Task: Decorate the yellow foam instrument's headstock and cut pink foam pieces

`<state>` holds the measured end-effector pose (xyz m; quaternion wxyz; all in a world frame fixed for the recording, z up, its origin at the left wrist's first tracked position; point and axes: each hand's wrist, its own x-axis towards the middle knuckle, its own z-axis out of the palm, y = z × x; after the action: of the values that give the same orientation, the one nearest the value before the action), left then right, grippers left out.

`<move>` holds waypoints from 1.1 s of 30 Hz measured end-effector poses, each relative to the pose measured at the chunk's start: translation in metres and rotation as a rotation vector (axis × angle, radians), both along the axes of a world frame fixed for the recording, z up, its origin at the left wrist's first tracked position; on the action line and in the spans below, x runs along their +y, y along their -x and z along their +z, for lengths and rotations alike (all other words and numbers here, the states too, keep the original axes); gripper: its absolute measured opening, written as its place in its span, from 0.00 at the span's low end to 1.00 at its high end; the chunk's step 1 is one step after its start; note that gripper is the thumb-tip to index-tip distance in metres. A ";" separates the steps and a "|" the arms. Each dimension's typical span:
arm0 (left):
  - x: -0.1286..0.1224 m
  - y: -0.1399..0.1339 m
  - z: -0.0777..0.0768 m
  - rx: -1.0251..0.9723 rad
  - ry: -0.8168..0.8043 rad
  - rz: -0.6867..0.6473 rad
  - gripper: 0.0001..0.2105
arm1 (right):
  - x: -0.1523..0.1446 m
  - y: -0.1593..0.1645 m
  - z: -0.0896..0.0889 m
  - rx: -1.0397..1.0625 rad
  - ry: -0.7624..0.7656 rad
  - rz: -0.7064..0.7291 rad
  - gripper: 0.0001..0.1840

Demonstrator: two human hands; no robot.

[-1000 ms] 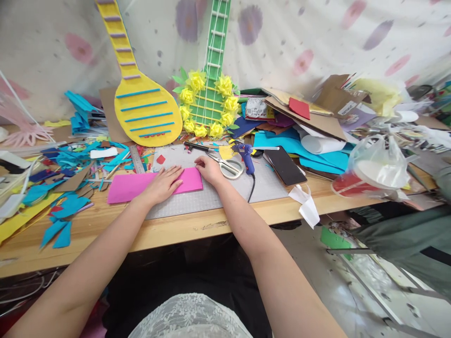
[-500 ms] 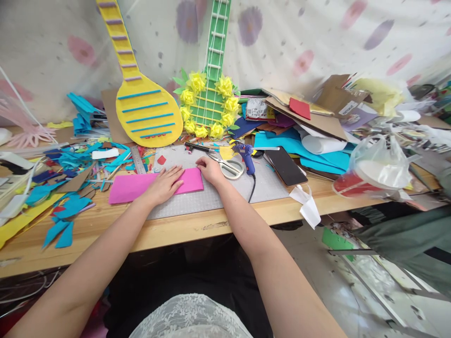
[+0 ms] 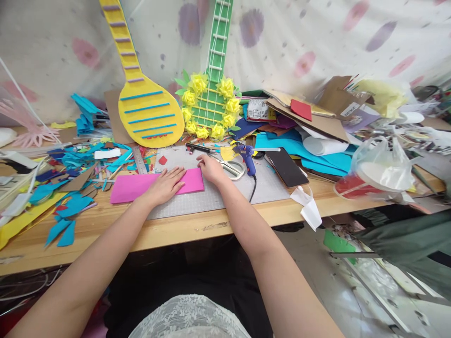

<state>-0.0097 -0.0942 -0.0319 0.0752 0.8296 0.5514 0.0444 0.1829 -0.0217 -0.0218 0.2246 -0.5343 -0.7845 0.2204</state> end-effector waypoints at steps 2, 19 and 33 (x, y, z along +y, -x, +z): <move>-0.001 0.000 0.001 0.008 -0.002 -0.004 0.27 | 0.002 0.002 0.009 -0.099 0.019 0.058 0.15; -0.001 0.001 -0.001 0.023 0.003 -0.007 0.28 | 0.018 0.032 0.064 -0.615 0.227 0.375 0.13; -0.001 0.000 0.001 0.039 0.010 0.000 0.28 | 0.036 0.015 0.039 0.079 0.646 0.073 0.07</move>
<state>-0.0094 -0.0954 -0.0308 0.0686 0.8301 0.5528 0.0257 0.1677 0.0143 0.0172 0.0657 -0.5403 -0.6833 0.4866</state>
